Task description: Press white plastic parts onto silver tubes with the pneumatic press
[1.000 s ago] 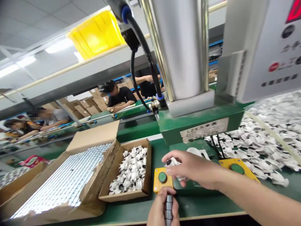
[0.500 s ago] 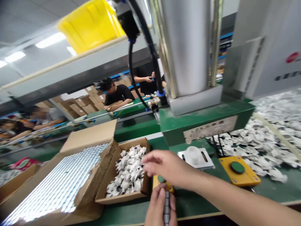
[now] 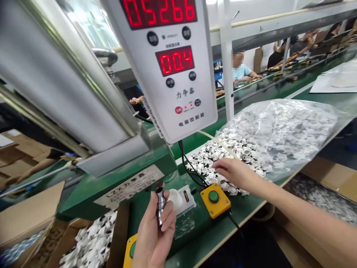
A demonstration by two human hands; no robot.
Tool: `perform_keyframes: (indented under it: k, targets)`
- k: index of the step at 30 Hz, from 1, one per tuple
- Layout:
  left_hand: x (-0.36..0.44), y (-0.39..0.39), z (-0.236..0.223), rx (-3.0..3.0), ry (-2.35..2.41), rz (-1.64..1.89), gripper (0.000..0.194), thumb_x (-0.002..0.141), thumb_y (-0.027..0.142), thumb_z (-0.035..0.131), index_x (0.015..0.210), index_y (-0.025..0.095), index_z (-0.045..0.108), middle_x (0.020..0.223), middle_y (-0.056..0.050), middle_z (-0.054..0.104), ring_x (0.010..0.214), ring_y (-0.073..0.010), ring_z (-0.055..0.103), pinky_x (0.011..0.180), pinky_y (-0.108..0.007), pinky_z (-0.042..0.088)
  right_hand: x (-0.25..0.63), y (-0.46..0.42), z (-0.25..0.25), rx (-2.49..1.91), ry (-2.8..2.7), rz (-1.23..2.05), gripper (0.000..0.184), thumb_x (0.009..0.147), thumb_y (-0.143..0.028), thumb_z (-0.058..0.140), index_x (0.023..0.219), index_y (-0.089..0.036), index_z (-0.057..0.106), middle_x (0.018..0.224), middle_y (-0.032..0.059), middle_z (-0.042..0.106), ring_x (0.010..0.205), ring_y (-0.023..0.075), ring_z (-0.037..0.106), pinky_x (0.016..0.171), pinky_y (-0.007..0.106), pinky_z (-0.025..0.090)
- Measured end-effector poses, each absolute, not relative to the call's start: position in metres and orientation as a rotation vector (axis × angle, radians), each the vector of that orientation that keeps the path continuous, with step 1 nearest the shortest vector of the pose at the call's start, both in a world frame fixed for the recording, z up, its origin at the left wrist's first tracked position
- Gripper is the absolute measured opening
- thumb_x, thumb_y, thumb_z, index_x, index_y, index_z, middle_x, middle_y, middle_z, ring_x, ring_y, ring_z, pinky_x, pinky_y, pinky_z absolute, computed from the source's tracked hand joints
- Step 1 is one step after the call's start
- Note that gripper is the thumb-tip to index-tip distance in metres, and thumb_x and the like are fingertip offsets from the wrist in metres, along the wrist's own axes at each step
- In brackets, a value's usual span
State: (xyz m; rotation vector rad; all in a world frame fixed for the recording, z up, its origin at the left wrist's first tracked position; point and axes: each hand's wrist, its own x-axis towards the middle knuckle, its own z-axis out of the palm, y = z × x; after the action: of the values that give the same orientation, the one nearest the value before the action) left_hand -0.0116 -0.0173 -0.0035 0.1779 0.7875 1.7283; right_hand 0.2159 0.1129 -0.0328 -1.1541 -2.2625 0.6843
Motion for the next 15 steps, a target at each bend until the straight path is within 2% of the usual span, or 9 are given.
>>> perform_keyframes:
  k: [3, 6, 11, 15]
  targets:
    - [-0.006, -0.006, 0.001, 0.186, 0.733, 1.731, 0.019, 0.091, 0.015, 0.044, 0.092, 0.009, 0.061, 0.074, -0.002, 0.053, 0.040, -0.0017, 0.033, 0.030, -0.011, 0.028, 0.198, 0.133, -0.043, -1.106, -2.384, 0.539, 0.026, 0.092, -0.027, 0.041, 0.103, -0.020, 0.064, 0.103, 0.0073, 0.065, 0.092, 0.0223, 0.060, 0.079, 0.034, 0.046]
    - [-0.004, -0.004, 0.002, 0.184, 0.673, 1.732, 0.021, 0.091, 0.013, 0.042, 0.092, 0.006, 0.062, 0.073, -0.003, 0.052, 0.041, -0.0021, 0.034, 0.030, -0.012, 0.029, 0.179, 0.147, -0.048, -1.097, -2.464, 0.438, 0.024, 0.090, -0.022, 0.044, 0.104, -0.021, 0.065, 0.102, 0.0069, 0.065, 0.095, 0.0221, 0.059, 0.082, 0.034, 0.044]
    - [-0.001, -0.002, 0.003, 0.173, 0.606, 1.763, 0.028, 0.093, 0.012, 0.037, 0.076, 0.005, 0.058, 0.071, -0.001, 0.045, 0.043, -0.0001, 0.034, 0.033, -0.009, 0.028, 0.145, 0.167, -0.054, -1.242, -2.542, 0.329, 0.020, 0.091, -0.032, 0.052, 0.095, -0.016, 0.064, 0.093, 0.0056, 0.065, 0.092, 0.0207, 0.059, 0.083, 0.039, 0.046]
    - [0.005, 0.001, 0.004, 0.209, 0.624, 1.778, 0.027, 0.093, 0.014, 0.038, 0.072, 0.009, 0.055, 0.068, 0.002, 0.043, 0.042, -0.0004, 0.034, 0.033, -0.010, 0.028, 0.120, 0.172, -0.065, -1.380, -2.585, 0.316, 0.025, 0.090, -0.037, 0.056, 0.097, -0.015, 0.061, 0.099, 0.0052, 0.063, 0.089, 0.0181, 0.060, 0.082, 0.039, 0.049]
